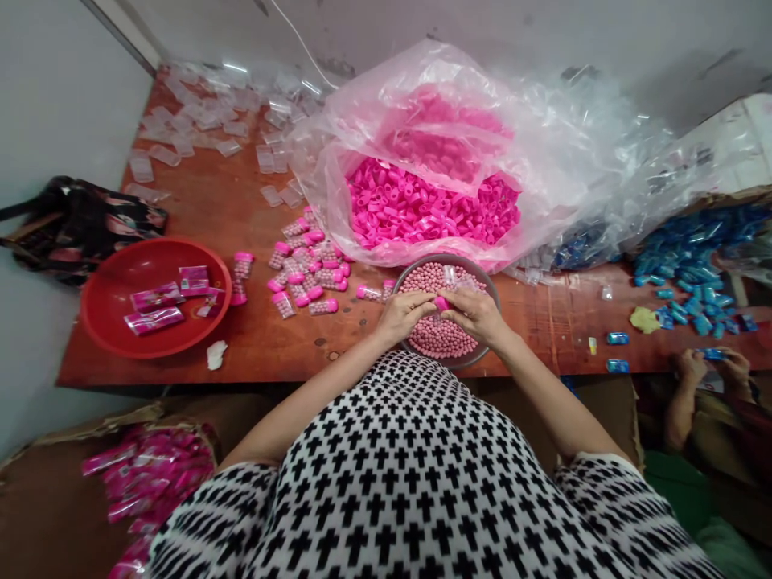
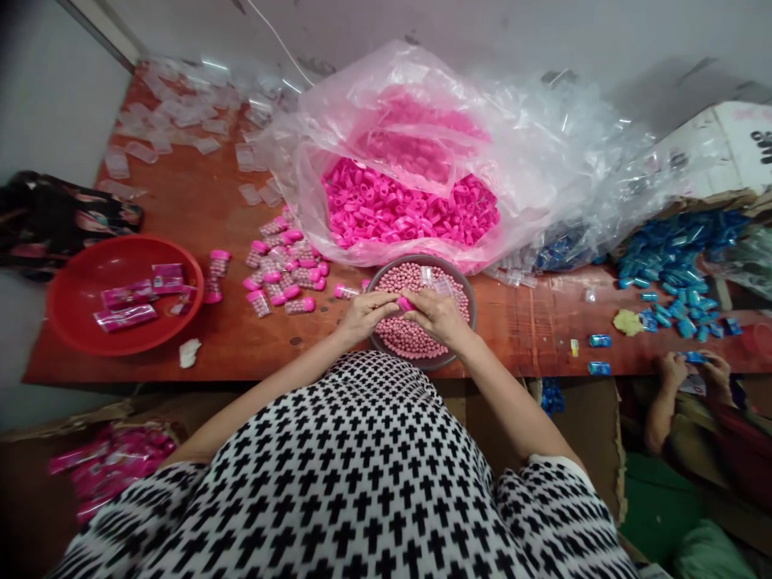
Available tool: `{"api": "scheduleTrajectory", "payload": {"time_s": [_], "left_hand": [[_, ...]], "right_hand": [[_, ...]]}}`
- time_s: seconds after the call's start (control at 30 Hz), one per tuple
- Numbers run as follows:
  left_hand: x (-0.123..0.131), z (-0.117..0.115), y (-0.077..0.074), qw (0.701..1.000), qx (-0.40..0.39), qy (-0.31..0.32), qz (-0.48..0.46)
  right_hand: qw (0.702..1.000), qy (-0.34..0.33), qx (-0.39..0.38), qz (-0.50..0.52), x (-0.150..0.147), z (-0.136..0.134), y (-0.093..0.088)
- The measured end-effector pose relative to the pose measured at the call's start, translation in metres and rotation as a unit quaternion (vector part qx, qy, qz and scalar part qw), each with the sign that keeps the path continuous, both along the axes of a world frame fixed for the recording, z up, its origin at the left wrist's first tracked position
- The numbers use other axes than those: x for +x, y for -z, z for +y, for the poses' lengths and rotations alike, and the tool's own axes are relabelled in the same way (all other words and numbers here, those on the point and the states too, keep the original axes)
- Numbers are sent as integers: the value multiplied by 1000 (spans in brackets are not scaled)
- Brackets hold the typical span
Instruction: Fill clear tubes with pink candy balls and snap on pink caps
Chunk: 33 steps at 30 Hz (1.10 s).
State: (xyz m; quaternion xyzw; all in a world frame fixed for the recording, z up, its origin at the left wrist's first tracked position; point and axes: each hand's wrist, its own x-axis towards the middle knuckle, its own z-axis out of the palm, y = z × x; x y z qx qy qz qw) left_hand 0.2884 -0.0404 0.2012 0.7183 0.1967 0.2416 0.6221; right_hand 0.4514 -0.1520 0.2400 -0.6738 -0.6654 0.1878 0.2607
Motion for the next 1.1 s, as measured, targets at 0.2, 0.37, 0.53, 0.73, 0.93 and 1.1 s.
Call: {"api": "scheduleTrajectory", "payload": {"time_s": [0.2,0.37,0.53,0.73,0.93,1.1], "left_hand": [[1,-1,-2,1000,15,23,16],[4,7,1,997,-74,-29,15],[1,12,7,959,-266,-101,0],[-4,9,6,995,-83,-48,-18],[-5,1,2,997,58,-19,-42],[-18,-7,11,999,33,-8,-20]], "right_hand": [[994,-47,-37,-88,-3,1,6],[990,29,-17,134,0,10,3],[838,122,-45,529,-7,2,3],[758,207,-50,617,-11,1,11],[682,120,-204,692,-20,8,6],[625,197,-172,736,-52,10,27]]}}
